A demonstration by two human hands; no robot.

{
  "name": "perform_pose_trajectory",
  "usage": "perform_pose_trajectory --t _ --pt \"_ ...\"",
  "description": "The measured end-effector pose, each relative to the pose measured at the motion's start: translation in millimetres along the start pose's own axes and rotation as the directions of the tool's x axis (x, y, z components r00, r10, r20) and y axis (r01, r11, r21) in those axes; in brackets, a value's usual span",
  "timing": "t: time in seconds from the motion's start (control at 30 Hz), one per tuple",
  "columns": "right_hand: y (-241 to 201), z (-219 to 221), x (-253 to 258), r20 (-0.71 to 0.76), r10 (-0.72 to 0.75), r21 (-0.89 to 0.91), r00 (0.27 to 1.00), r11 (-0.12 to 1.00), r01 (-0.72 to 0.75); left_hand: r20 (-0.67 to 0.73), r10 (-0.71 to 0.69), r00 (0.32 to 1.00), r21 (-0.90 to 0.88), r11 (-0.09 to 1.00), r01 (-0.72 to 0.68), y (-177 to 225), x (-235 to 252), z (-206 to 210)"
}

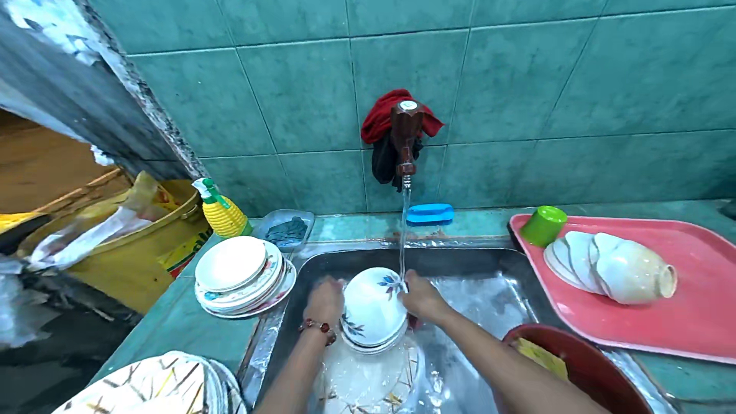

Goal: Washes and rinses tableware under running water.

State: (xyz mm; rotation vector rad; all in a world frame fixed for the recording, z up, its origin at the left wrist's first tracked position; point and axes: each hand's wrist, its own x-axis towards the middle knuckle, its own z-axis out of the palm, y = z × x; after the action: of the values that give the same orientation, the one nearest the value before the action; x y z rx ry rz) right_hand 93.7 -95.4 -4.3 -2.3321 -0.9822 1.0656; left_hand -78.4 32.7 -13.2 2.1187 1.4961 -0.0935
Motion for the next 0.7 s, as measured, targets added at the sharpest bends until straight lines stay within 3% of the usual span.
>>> perform_pose_trajectory --t 0.1,0.2,0.27,0.37,0.5,0.6,0.7 --pt "-32 -2 -8 -0.054 -0.039 -0.231 0.998 0.973 0.026 0.128 -0.185 0.974 0.254 0.956 0.148 -31 -13 12" --pt "-45 -14 -9 -0.063 -0.11 -0.349 0.992 0.934 0.082 0.196 -0.298 0.934 0.301 0.925 0.232 -35 -21 29" --pt "-49 -24 -12 -0.062 -0.138 -0.403 0.989 0.91 0.101 0.219 -0.29 0.932 0.196 0.948 0.25 -32 -20 30" --pt "-52 -40 -19 -0.095 -0.206 -0.456 0.974 0.879 0.141 0.27 -0.14 0.953 -0.136 0.974 0.182 -27 -12 30" --pt "-57 -56 -35 -0.184 -0.327 -0.51 0.927 0.838 0.194 0.386 0.051 0.921 -0.55 0.814 0.186 1 -12 38" --pt "-60 -57 -43 -0.24 -0.424 -0.603 0.873 0.77 0.208 0.229 0.111 0.967 -0.714 0.694 0.089 26 -14 31" --pt "-76 -56 -53 -0.252 -0.395 -0.65 0.884 0.745 0.148 -0.039 0.219 0.975 -0.633 0.75 -0.194 60 -20 18"
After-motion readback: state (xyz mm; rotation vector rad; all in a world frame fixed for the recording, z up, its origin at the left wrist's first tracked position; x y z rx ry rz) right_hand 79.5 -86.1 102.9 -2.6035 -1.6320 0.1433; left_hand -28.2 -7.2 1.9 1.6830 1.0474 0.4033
